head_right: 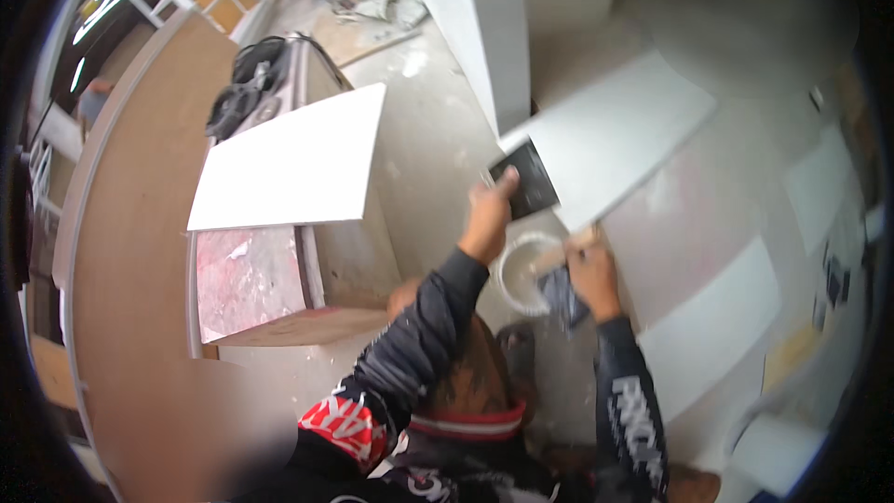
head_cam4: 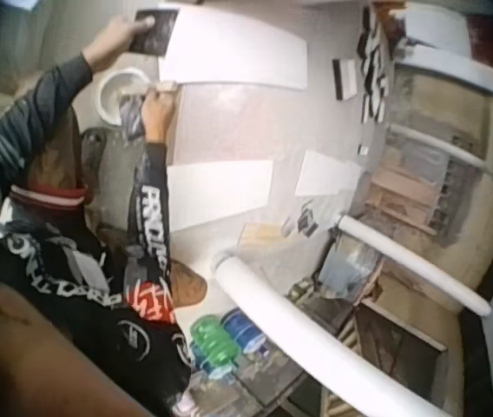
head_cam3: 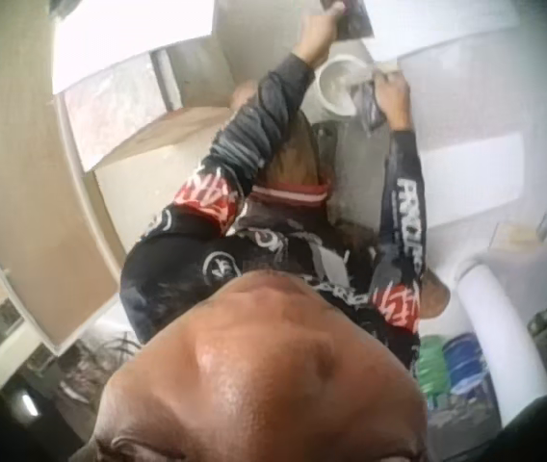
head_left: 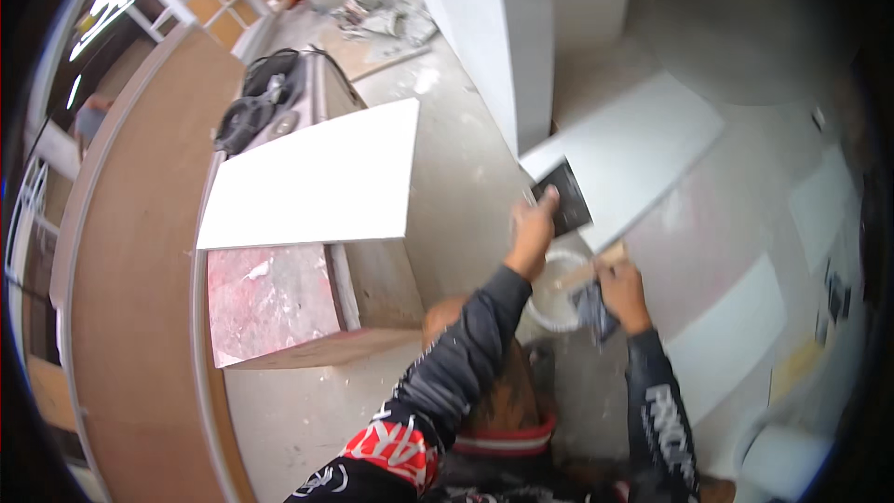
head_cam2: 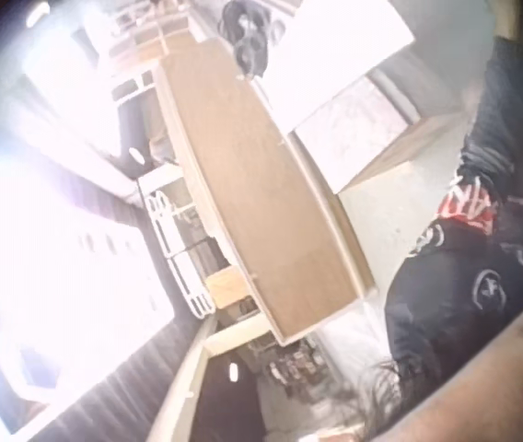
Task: The recorder uses a putty knife and scraper to apply white filler/putty to several rectangular white furniture panels.
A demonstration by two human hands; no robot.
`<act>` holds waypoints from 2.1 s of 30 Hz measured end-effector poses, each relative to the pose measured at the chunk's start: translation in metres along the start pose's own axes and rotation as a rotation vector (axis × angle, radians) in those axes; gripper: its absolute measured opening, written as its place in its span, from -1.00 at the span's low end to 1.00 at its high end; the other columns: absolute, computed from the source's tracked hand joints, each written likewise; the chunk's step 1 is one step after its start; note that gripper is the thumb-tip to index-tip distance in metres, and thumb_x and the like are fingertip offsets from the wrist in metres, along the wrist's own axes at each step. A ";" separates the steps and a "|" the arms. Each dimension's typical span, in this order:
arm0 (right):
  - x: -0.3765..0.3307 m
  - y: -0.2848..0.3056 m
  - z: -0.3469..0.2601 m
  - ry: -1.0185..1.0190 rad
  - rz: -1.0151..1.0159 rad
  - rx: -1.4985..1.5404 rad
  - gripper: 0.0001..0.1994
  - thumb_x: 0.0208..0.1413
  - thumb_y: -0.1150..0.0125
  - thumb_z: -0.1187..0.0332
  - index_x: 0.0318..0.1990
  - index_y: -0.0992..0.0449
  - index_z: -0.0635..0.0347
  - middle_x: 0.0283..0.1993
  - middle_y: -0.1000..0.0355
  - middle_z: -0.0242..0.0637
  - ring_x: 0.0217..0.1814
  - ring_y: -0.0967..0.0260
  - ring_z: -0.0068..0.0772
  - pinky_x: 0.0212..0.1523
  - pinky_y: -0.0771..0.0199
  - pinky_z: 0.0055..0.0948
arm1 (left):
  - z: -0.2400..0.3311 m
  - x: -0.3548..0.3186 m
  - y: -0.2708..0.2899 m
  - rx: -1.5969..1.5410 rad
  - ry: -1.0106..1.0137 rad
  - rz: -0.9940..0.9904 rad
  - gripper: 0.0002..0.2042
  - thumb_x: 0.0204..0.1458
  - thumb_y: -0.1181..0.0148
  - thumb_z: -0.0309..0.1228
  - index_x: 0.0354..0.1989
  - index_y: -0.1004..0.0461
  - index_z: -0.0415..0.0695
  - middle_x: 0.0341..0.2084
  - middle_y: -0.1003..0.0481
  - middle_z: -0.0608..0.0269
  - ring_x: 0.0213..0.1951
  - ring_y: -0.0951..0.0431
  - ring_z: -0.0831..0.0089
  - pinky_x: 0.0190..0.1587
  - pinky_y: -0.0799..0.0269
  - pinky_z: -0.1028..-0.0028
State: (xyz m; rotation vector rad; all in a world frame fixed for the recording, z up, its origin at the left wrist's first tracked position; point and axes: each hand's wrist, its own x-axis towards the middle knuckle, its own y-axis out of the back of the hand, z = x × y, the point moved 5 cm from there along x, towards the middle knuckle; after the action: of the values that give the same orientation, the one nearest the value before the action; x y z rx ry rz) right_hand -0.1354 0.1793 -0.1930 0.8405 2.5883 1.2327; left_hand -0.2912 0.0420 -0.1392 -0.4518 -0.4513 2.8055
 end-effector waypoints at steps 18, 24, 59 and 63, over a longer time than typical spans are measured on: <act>-0.035 0.013 -0.013 -0.072 0.086 0.200 -0.76 0.12 -0.18 0.22 -0.33 -0.57 0.25 -0.36 -0.49 0.11 -0.27 -0.47 0.18 -0.25 -0.46 -0.09 | -0.006 -0.029 0.025 0.498 0.129 0.024 -0.61 0.08 -0.19 -0.23 -0.10 -0.47 -0.35 -0.25 -0.56 0.05 -0.19 -0.55 0.29 -0.12 -0.42 0.31; -0.036 0.076 -0.035 0.080 0.210 0.212 -0.72 0.19 -0.15 0.24 -0.22 -0.58 0.32 -0.33 -0.53 0.06 -0.21 -0.51 0.12 -0.23 -0.47 -0.17 | -0.074 -0.029 0.048 0.722 -0.018 0.015 -0.60 0.07 -0.12 -0.21 -0.08 -0.47 -0.32 -0.26 -0.56 -0.09 -0.19 -0.58 0.11 -0.07 -0.43 0.26; -0.026 0.033 -0.051 0.024 0.139 0.132 -0.75 0.18 -0.15 0.22 -0.29 -0.57 0.25 -0.33 -0.49 0.12 -0.36 -0.46 0.12 -0.36 -0.45 -0.16 | -0.047 -0.051 0.054 1.250 0.137 -0.409 -0.56 0.20 0.06 -0.17 -0.06 -0.46 -0.37 -0.23 -0.54 -0.13 -0.18 -0.57 0.20 -0.14 -0.51 0.22; -0.073 -0.026 0.053 -0.573 -0.183 0.796 -0.80 0.15 -0.23 0.29 -0.27 -0.57 0.27 -0.28 -0.56 -0.14 -0.29 -0.52 -0.22 -0.26 -0.47 -0.21 | -0.002 -0.082 0.031 1.175 -0.144 -0.539 -0.59 0.22 0.08 -0.21 0.05 -0.43 -0.28 -0.09 -0.50 -0.22 -0.02 -0.51 -0.03 0.04 -0.38 0.24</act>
State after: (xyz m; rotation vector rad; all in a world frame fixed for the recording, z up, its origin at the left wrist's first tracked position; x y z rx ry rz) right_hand -0.0662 0.1621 -0.2543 0.8590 2.5230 -0.1432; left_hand -0.2217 -0.0109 -0.1299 0.1297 0.8939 2.0820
